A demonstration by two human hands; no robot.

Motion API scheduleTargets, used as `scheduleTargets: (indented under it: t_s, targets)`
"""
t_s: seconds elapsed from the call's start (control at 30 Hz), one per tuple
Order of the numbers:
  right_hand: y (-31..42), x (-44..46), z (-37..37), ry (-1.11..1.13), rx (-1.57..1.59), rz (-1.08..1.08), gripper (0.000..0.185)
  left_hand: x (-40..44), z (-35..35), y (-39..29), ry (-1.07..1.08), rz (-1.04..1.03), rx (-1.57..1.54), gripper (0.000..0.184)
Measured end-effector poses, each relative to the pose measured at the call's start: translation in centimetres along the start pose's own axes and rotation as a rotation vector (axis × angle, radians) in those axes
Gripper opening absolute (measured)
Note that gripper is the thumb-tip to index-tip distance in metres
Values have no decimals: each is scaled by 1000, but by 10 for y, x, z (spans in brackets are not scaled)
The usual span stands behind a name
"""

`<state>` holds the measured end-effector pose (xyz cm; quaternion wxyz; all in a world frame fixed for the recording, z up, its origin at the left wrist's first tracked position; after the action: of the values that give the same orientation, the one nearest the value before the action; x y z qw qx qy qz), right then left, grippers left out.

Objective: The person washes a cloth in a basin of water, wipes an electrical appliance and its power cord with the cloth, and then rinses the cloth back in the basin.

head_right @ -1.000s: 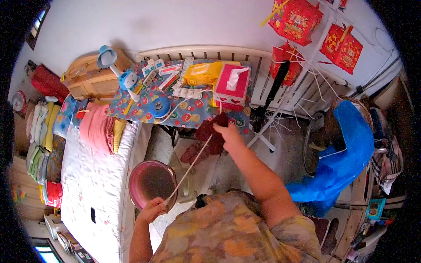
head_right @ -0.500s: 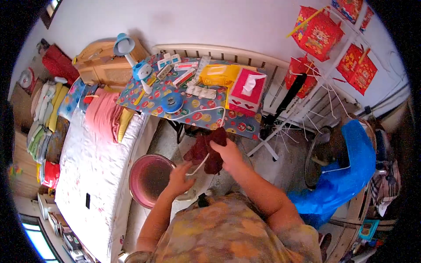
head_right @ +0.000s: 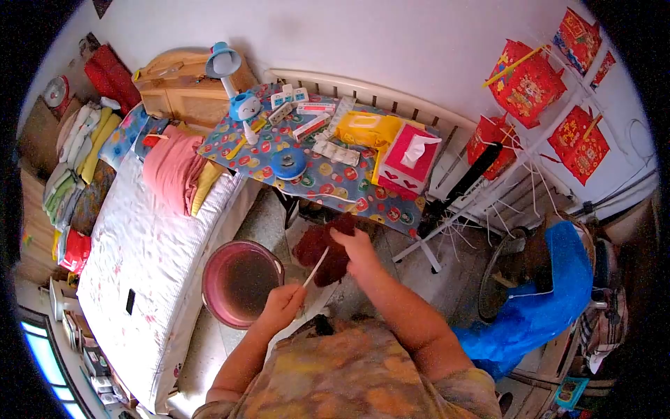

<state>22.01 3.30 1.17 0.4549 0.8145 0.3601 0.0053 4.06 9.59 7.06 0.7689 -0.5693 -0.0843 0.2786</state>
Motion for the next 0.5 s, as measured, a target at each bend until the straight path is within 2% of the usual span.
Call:
scheduleTargets:
  t_s: [0.07,0.17,0.4,0.47,0.5]
  targets:
    - [-3,14,2,-28,9,-18,26,-16,11,11,63,114,113,28]
    - [-7,27,-7,-31,-11,-35,25,-40,29,11,68,142,114,28]
    - [-30,82,-16,8,3,-29,28,-91,65,33,-36,263,9,27]
    - [-48,96,-21,11,-43,-29,33,-101,74,26,-93,288,-16,26]
    - [-57,100,-24,27,-94,-100,45,-105,80,26,-140,318,-41,25]
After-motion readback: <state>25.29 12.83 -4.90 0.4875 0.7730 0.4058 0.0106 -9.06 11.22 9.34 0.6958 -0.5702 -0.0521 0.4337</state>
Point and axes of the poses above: each hand's wrist, its own x-axis towards the middle knuckle, its own z-axis out of the back of the hand, y = z × x, the point moved 5 cm from there along x, towards the middle knuckle, and after that the axes turned 13 degrees about z, right-handed, at the moved point
